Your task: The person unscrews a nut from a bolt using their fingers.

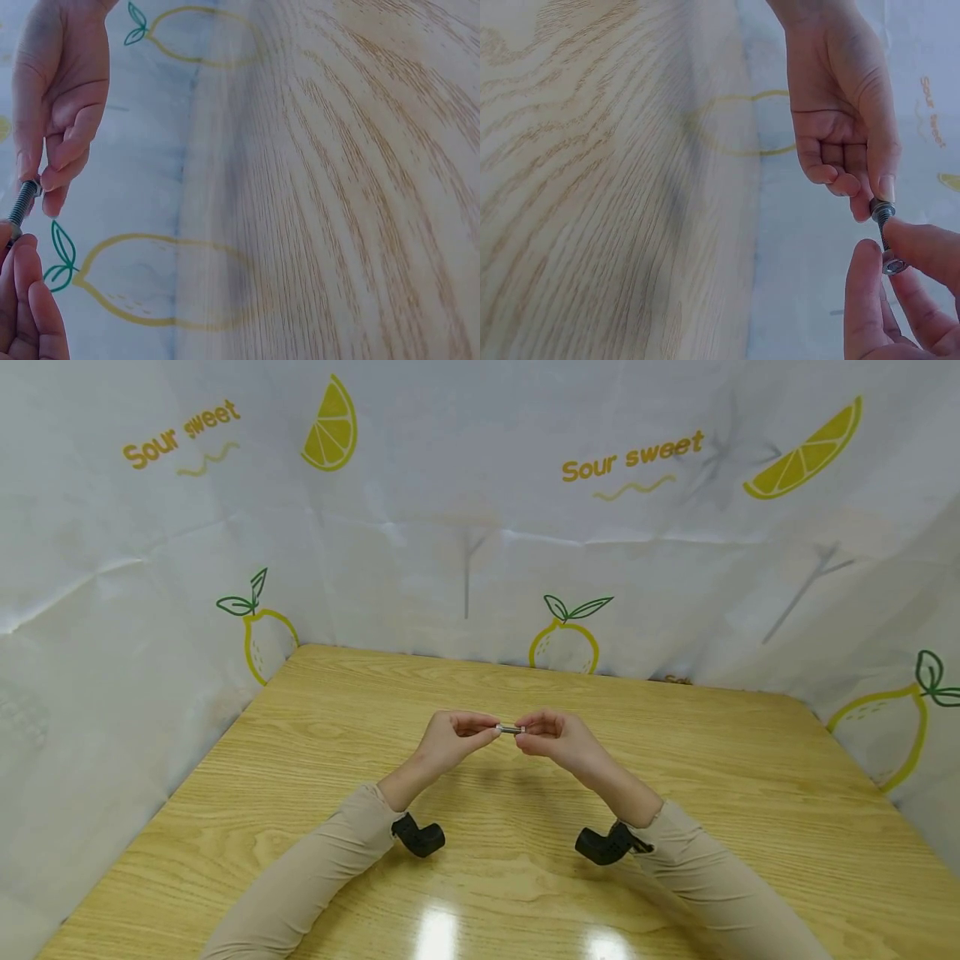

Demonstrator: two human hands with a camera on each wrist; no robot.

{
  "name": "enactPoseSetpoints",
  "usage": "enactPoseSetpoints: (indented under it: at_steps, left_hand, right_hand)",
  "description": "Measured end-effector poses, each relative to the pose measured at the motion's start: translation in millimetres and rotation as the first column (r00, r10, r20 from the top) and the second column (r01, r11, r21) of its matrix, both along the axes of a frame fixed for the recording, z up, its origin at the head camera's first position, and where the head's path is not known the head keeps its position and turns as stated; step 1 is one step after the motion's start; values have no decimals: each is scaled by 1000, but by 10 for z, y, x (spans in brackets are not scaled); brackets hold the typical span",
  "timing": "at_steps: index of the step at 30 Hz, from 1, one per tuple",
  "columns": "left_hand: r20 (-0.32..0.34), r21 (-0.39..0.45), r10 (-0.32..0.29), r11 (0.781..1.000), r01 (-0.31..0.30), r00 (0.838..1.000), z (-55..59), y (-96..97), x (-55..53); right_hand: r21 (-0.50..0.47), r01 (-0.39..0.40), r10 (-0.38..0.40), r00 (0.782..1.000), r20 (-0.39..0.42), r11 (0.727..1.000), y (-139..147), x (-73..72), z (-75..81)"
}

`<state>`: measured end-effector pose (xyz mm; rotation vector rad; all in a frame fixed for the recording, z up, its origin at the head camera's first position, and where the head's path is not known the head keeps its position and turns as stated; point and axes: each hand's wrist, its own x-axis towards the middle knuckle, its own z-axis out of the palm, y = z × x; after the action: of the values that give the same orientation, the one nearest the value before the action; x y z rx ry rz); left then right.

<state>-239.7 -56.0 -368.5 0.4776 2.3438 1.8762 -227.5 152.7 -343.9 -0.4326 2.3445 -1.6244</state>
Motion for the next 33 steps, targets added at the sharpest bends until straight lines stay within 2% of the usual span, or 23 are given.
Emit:
enactPoseSetpoints:
  at_steps: [9,17,24,30,33]
  left_hand:
    - [1,2,-2,1000,2,1000,-12,1,0]
    - [13,8,2,1000,-2,1000,-12,5,1]
    - [14,0,12,1000,-12,1000,-18,6,1]
    - [13,1,7,1000,-7,1000,-18,6,-1]
    - [12,6,11,1000,-11,1000,-18,6,-1]
  right_hand:
    - [-20,-18,19,999,48,1000,4,-13,10]
    - [5,-11,11,1000,2,1000,0,7,13]
    - [11,-13,12,998,63,1000,-10,-12,17]
    - [12,-9,9,1000,13,1000,-1,-6,6]
    - [15,-18,18,1000,18,1000,1,1,14]
